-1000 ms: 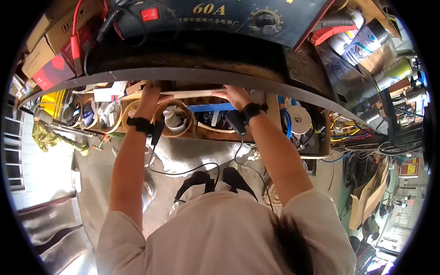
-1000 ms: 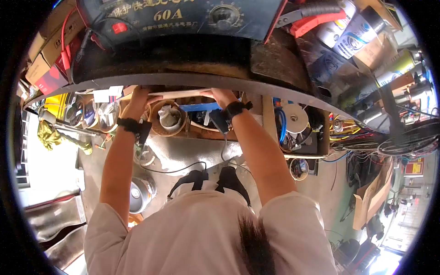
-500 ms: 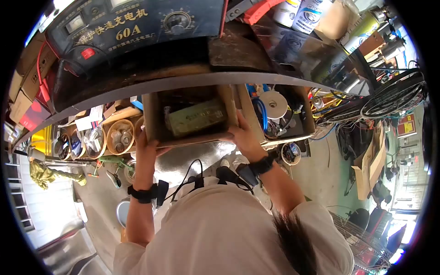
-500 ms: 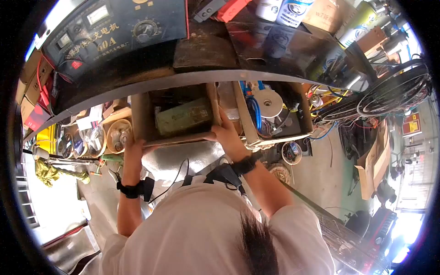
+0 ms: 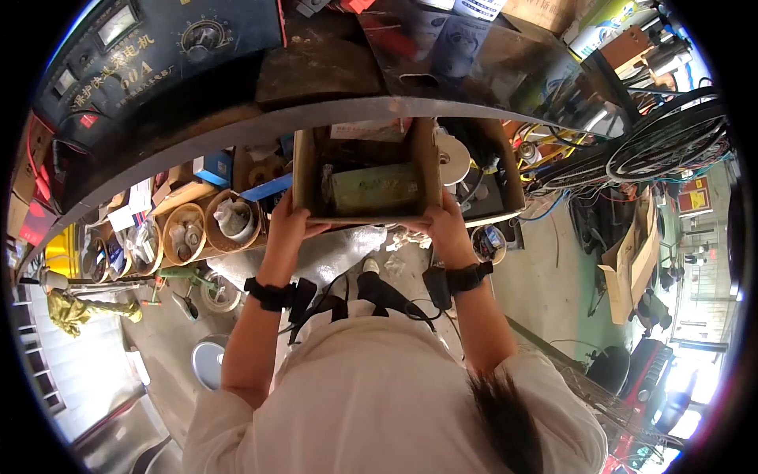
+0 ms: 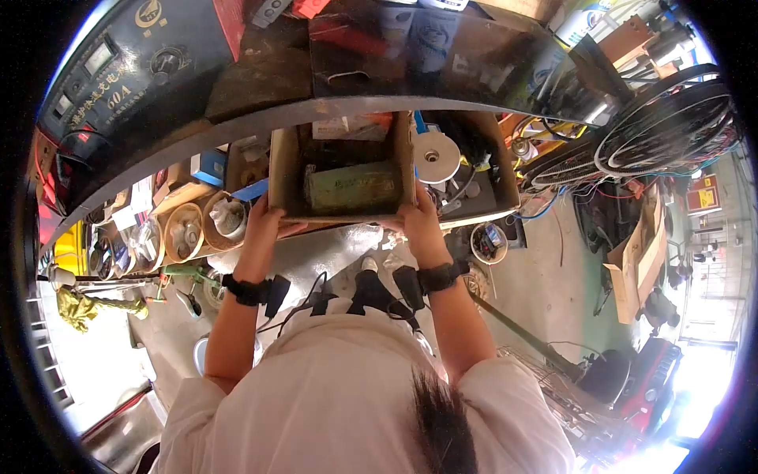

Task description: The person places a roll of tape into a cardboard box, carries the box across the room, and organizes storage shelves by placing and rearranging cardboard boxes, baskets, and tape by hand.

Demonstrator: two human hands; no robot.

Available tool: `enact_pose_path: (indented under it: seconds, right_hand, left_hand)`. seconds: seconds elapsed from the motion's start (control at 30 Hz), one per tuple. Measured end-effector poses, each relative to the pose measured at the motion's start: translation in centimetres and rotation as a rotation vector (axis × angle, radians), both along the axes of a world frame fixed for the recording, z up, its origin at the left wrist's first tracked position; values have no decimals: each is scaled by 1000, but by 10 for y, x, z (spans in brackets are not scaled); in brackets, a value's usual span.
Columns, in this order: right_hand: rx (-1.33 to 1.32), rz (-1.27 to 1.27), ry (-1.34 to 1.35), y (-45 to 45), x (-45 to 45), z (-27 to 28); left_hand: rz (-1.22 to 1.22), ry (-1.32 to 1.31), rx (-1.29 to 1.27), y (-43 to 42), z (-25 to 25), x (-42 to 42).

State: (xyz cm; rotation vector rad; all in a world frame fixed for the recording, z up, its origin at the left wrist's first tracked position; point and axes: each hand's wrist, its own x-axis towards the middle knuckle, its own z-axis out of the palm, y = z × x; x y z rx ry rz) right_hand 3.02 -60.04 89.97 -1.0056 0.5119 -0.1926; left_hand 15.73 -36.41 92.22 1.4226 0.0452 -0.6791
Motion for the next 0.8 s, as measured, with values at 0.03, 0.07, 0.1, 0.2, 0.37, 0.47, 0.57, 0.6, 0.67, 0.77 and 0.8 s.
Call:
enact_pose_path:
  seconds: [0.03,0.07,0.1,0.2,0.37,0.47,0.57,0.6,0.67,0.77,0.8]
  right_hand:
    - [16,-17,-11,-3,1,2]
    - [30,-32,-22,-6,2,4]
    - [40,-57,-49,-9,2,0]
    - [21,-20,-40,-23,0,-4]
    - [148,-10,-75,-48,-10,4]
    - [111,-16,-18,-56,-15,27]
    - [72,-33,2,-75,-24,31]
    - [58,-39,7,-83,-27,29]
    - [19,-79,47,-99,-33,20]
    - [-2,-70,71,-125,-38,-7]
    - [-3,-70,80,-130,-37,-15]
  left_hand:
    - [-2,12,6,-6,1,2]
    - [-4,24,10,-11,2,4]
    - [-4,33,12,-16,3,5]
    - [31,51,18,-28,0,0]
    - [-13,-51,-77,-43,-32,-8]
    - [-67,-99,-82,-56,-28,-8]
    - [-121,-86,-159,-73,-30,-12]
    - [-139,-68,-197,-74,-34,-14]
    - [-217,-37,-168,-67,-41,-17]
    - [-266,68,-71,-45,-76,-17]
    - [-261,60,-32,-34,-96,-17]
